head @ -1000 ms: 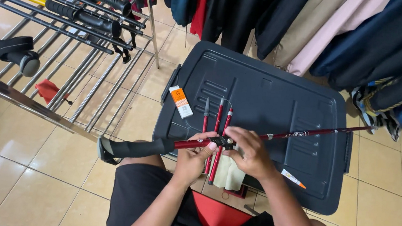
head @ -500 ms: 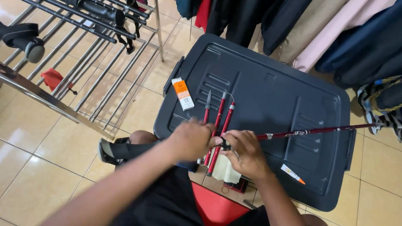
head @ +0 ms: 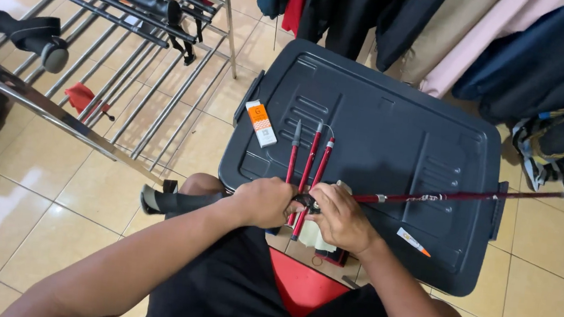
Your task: The person applies lubricant to the joints of red hiking pole sections, then wipes them with a cloth. The person then inserts the sections into each other to assemble the pole and secures the locking mechanism.
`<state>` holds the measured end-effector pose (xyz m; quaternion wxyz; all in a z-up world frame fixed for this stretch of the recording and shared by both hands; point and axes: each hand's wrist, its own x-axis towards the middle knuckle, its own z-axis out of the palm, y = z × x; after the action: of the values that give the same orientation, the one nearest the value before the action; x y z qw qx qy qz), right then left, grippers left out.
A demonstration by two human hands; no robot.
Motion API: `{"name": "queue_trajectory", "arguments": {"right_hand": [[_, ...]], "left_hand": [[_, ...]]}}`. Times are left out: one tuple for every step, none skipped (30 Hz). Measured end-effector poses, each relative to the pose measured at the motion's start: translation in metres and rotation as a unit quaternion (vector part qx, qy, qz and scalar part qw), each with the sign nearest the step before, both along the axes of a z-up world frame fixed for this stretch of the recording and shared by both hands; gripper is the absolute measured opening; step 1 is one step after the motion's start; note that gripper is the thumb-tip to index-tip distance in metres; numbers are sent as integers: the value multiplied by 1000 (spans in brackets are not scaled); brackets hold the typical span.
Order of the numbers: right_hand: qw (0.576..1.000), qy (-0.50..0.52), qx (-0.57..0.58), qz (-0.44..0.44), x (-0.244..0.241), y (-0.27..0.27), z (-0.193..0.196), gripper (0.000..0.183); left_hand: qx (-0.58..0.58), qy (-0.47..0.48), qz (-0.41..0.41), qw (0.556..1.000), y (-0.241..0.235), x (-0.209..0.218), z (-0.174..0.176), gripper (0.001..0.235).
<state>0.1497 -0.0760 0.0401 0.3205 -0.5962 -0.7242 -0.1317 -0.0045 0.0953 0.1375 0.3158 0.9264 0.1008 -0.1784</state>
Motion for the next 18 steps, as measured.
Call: {"name": "queue_trajectory", "arguments": {"right_hand": [[1000,-5,-7,7,1,0,-1,45],[1000,-5,-8,7,0,0,2,45],[1000,-3,-13,17,0,0,5,45],[999,-1,-17,28,0,1,9,45],[999,-2,-17,28,0,2,10,45],[1000,-8,-13,20,-1,2,11,45],[1000,-15,-9,13,-1,2,13,46],[1000,-15,-9,10,-3,1,19,46],[1000,-6,6,-11,-6,0,25,54],[999,3,20,-34,-8,-1,30,63],[999,3,20,-38,-15,-9,28,63],[989,69,71,-114,-21,-15,26,57],[965,134,122,-189,-27,-22,25,52],[965,132,122,-191,-28,-27,7,52],[910,343,93,-215,-29,-33,-10,45],[809,537,59,-229,-31,-39,-29,39],[809,537,60,-231,-29,-39,-31,39],[781,572,38,-249,-30,-40,-34,39]], "left_hand": [[34,-16,-10,999,-1,-3,2,48],[33,-15,-10,999,-1,-3,-5,48],[63,-23,-17,998,-1,-3,-11,42],[95,-30,-24,995,0,-3,-17,37],[94,-31,-24,995,-1,-5,-19,37],[85,-46,-17,995,-1,-6,-20,40],[75,-62,-11,995,-1,-8,-21,44],[75,-62,-13,995,-6,-7,-23,44],[74,-51,15,996,-10,-6,-26,46],[72,-40,42,996,-14,-5,-29,51],[72,-40,39,996,-20,-5,-26,51],[50,-35,66,996,-24,-5,-23,52],[28,-29,93,995,-29,-5,-19,53],[28,-31,90,995,-34,-4,-24,53],[-5,-30,114,993,-40,-3,-29,52],[-37,-28,138,989,-46,-3,-35,51],[-38,-28,135,990,-49,-1,-39,51],[-63,-43,154,985,-54,0,-44,47]]}}
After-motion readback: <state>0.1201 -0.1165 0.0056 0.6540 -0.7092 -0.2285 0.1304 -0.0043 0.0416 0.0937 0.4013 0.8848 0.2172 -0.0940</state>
